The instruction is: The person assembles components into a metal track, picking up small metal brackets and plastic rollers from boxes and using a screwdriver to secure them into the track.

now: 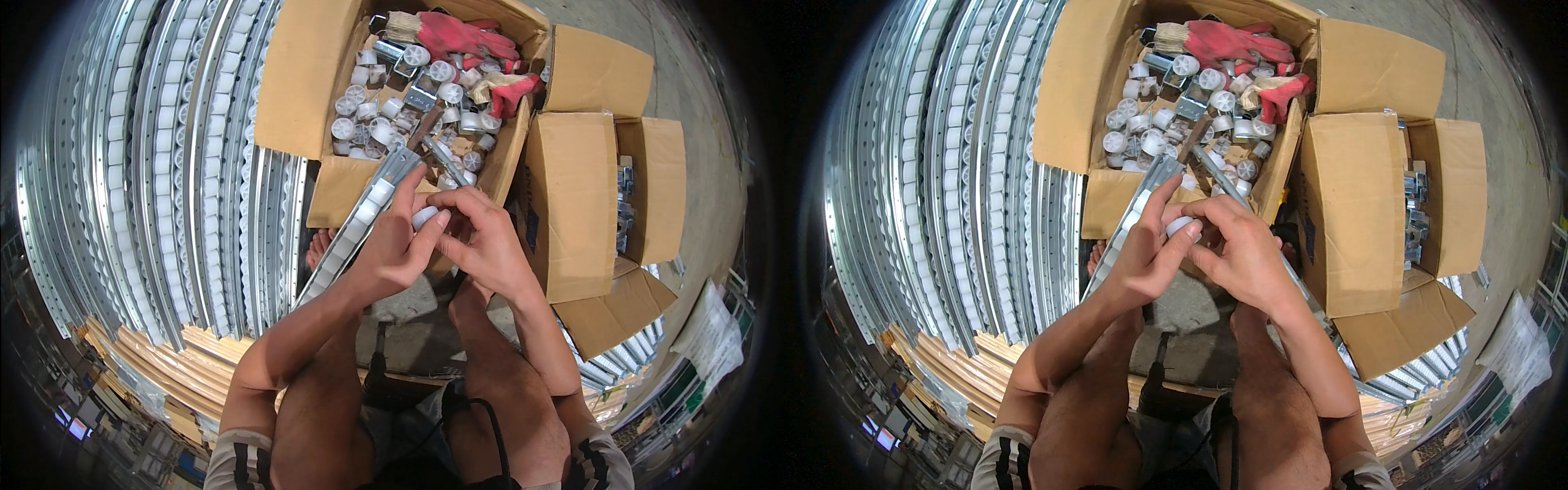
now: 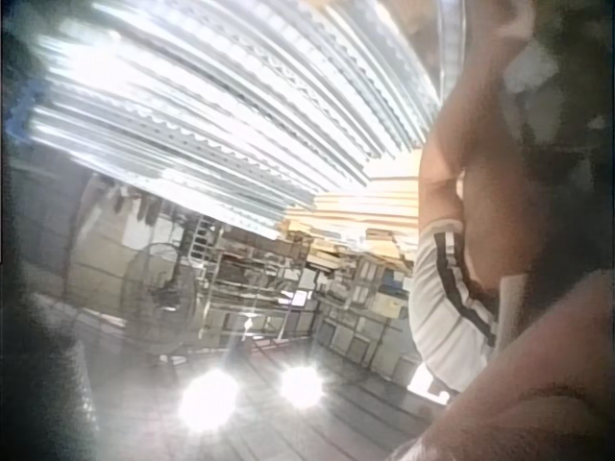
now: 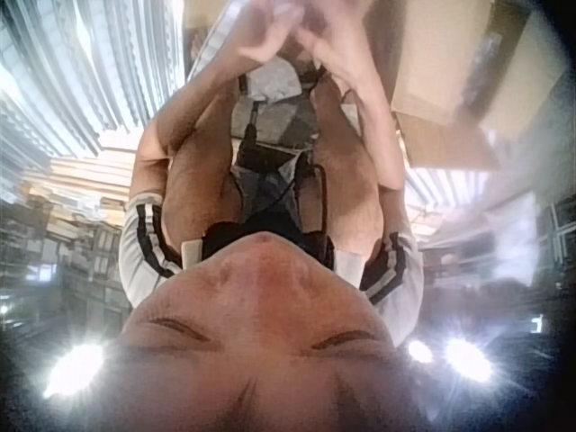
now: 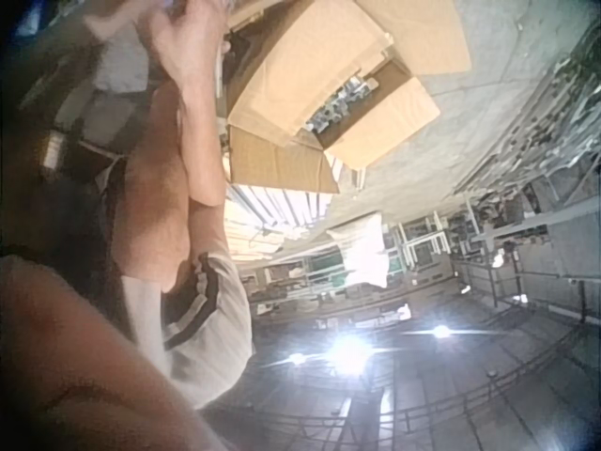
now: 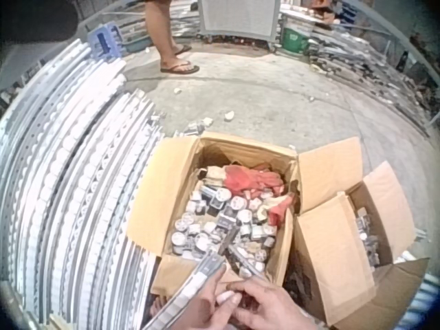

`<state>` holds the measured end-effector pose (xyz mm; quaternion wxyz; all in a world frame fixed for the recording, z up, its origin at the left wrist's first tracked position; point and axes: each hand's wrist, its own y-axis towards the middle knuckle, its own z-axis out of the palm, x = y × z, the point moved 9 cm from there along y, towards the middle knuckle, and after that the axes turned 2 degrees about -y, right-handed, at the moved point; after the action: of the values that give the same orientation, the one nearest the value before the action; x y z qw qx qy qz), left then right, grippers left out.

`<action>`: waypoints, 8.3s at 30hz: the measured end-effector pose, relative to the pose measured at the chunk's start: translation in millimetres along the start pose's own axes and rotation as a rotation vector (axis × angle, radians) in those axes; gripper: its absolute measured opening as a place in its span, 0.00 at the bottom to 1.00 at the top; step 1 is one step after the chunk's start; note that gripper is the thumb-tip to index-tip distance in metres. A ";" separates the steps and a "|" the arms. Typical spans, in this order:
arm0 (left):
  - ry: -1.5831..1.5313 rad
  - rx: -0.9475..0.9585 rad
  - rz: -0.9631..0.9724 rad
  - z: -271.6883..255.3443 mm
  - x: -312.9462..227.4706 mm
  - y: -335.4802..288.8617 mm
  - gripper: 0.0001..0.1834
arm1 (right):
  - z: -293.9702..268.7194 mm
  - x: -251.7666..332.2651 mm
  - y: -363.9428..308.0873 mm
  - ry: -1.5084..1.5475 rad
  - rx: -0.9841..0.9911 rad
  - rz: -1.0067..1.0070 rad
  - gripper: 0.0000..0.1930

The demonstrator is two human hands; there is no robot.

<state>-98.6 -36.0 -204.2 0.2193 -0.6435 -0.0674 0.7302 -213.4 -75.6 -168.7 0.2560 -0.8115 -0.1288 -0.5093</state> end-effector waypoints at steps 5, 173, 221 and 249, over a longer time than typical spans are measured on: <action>0.123 -0.035 0.074 -8.6 -6.3 0.7 0.39 | 3.0 4.6 14.4 -0.104 0.067 -0.045 0.19; 0.894 -0.420 0.450 -55.8 11.6 3.7 0.34 | -11.0 114.6 21.4 -1.175 0.316 -0.131 0.07; 0.976 -0.360 0.421 -51.1 18.3 7.8 0.41 | 8.5 129.8 22.3 -1.274 0.378 -0.506 0.08; 1.086 -0.354 0.406 -48.3 19.1 11.8 0.34 | -23.6 118.5 16.2 -1.233 0.355 -0.418 0.15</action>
<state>-56.0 -47.7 -233.9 -0.0317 -0.9509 0.0577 0.3025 -170.6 -108.2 -59.3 0.1610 -0.8575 -0.4873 0.0373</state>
